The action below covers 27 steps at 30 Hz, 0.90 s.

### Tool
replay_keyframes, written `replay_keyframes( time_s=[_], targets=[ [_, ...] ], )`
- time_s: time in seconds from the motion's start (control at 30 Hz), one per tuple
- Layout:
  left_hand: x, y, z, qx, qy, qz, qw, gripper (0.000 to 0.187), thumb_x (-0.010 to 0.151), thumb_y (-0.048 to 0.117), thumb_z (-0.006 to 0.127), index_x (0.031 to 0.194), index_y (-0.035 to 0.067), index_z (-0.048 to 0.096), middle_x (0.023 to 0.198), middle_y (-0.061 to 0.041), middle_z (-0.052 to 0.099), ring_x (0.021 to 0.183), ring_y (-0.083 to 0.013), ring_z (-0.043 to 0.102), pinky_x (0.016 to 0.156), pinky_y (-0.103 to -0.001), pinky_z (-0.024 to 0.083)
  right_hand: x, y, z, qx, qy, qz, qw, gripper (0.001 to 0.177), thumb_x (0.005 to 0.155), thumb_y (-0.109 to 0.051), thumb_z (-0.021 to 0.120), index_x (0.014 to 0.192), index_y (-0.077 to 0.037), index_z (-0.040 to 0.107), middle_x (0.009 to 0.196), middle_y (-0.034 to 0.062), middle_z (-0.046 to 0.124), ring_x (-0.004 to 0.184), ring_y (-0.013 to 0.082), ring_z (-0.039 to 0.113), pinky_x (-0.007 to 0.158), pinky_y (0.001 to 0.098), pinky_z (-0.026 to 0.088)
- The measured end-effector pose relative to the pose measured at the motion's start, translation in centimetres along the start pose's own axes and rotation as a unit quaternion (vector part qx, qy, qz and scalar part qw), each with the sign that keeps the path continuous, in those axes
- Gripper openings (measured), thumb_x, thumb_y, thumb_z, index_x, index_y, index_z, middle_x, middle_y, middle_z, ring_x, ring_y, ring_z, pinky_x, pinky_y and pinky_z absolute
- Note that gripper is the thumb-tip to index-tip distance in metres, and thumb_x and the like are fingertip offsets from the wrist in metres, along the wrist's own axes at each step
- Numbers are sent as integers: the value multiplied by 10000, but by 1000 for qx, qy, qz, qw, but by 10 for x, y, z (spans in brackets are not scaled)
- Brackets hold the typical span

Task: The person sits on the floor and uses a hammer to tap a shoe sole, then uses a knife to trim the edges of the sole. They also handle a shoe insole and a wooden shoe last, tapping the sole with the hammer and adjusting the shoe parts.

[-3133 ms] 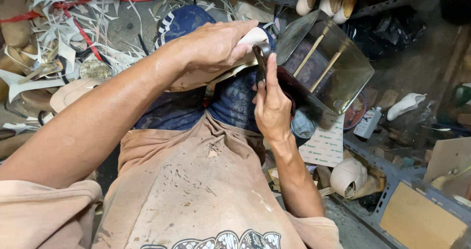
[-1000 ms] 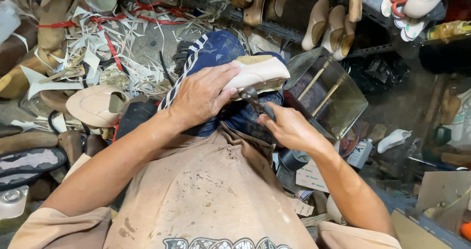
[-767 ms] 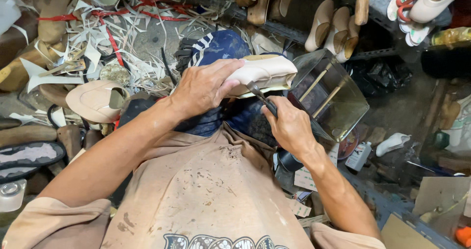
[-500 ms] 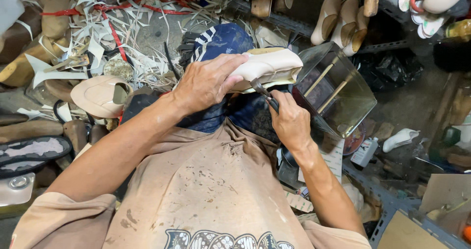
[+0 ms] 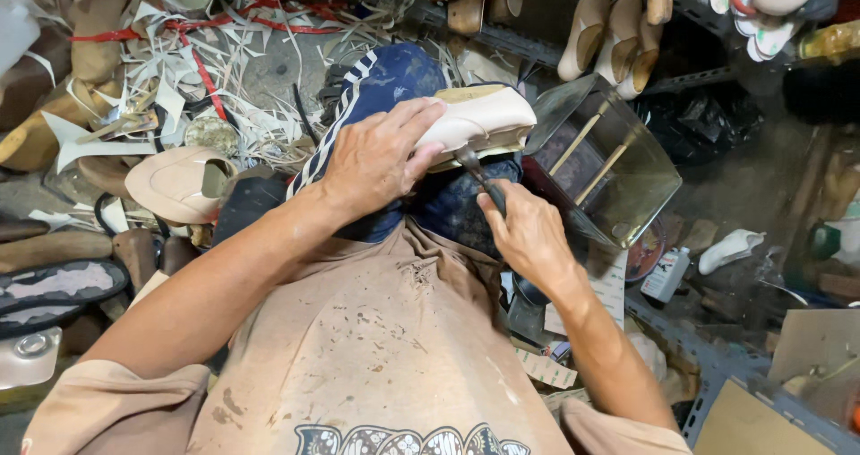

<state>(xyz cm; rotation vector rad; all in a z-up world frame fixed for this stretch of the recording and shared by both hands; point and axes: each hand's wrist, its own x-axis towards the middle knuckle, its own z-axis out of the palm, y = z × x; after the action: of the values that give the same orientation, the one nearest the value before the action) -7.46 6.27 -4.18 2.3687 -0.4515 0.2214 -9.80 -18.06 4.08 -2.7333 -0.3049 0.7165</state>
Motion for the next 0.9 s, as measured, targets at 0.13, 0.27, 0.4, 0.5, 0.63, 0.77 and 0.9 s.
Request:
replay_keyframes(
  time_s=[0.13,0.27,0.4,0.5,0.63,0.77,0.9],
  targets=[
    [4,-7,-2,-26,7,4,1000,410,1035,424,526,1410,261,564,1268,-7,645,872,-317,735,708,-436,620,-13,-11,-2,12,-29,-25,999,305,1063,-189,465,1297,-59,611,990,206,692,853,526,686,669,629,567],
    [5,-3,-5,-12,-9,15,1000,413,1026,423,539,1403,258,568,1266,-3,643,886,-308,734,704,-429,618,-13,-17,-21,5,-101,25,995,351,1046,-264,484,1344,-124,606,1028,168,744,938,464,717,731,597,568],
    [5,2,-8,-4,-8,22,1000,400,1029,409,554,1391,243,586,1280,-14,645,887,-318,733,708,-430,613,3,-22,-32,-17,-130,29,991,460,1020,-296,491,1440,-115,545,1201,202,719,1059,481,693,852,646,534],
    [5,-2,-9,-17,-11,14,1000,412,1033,403,546,1417,254,563,1298,-10,636,907,-316,735,715,-431,613,18,-6,-38,98,-136,10,986,243,967,-256,477,1064,-141,668,837,101,782,866,429,731,751,546,567],
    [6,-1,-10,-20,2,6,1000,387,1042,404,535,1392,245,581,1281,-15,654,895,-318,742,719,-431,616,-2,13,23,-91,115,-69,987,223,1081,-306,515,1156,-132,633,848,79,634,605,365,689,539,479,576],
    [5,5,-10,-2,0,13,1000,405,1036,430,519,1404,271,580,1262,-28,660,870,-326,740,702,-443,613,-6,21,53,-186,185,-69,963,230,1030,-287,566,1185,-124,612,855,59,548,580,346,685,484,459,571],
    [13,29,-12,42,-22,-12,999,484,999,482,565,1409,225,580,1332,-66,612,830,-360,734,668,-457,599,-14,13,38,-216,120,-39,968,231,987,-294,574,1160,-145,603,860,42,579,618,351,713,548,485,602]
  ],
)
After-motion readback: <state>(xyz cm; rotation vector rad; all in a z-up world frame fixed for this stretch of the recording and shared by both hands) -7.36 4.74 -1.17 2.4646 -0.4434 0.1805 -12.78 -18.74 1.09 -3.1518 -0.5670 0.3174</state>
